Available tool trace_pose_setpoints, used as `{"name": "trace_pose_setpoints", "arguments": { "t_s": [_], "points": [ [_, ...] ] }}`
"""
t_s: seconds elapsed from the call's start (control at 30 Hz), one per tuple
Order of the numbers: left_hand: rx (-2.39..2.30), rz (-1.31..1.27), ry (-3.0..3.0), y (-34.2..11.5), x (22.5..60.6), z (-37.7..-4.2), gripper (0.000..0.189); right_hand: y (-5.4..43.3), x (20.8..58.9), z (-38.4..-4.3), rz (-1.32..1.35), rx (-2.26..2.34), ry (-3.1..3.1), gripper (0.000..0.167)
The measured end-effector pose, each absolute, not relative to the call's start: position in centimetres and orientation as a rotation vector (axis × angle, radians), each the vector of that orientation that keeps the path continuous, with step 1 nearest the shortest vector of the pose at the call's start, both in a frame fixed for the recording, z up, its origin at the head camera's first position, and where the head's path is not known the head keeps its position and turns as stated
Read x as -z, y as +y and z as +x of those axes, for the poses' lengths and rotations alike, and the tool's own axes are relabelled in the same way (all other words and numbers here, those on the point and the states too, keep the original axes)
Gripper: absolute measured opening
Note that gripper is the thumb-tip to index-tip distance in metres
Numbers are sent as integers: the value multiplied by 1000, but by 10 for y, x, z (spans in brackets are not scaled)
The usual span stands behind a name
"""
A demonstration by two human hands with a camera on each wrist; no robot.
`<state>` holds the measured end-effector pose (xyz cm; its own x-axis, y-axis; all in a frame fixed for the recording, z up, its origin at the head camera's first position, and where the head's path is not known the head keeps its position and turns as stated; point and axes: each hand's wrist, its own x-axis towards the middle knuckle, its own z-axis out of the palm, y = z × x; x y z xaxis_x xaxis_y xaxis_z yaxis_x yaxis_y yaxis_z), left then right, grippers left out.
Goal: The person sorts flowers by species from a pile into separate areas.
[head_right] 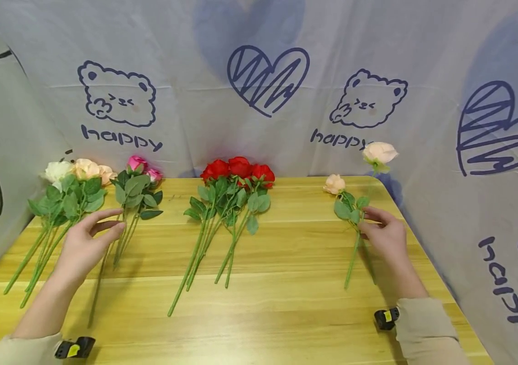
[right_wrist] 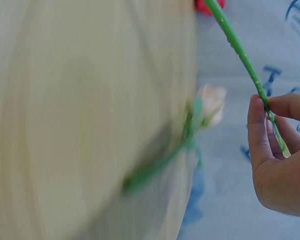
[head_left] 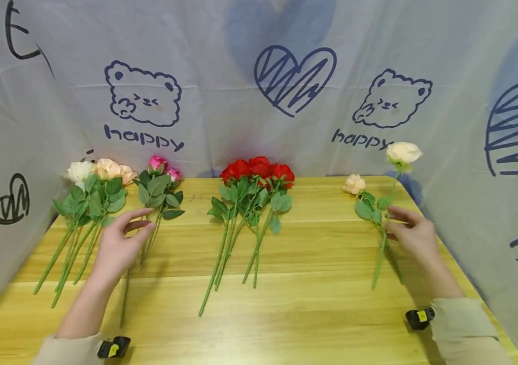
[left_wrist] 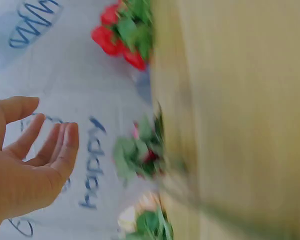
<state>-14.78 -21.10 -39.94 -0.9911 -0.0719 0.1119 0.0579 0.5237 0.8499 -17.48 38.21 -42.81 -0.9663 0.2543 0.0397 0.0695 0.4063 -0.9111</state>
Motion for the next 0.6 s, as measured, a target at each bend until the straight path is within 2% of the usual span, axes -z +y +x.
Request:
{"name": "trace_pose_setpoints", "arguments": {
  "t_s": [0.23, 0.6],
  "points": [
    [1744, -116, -2408, -153, 389, -162, 43, 328, 417, -176, -154, -1982, -2164, 45],
    [1978, -318, -2298, -73, 395, -171, 34, 244, 412, -187, 58, -2141, -2041, 45]
  ]
}}
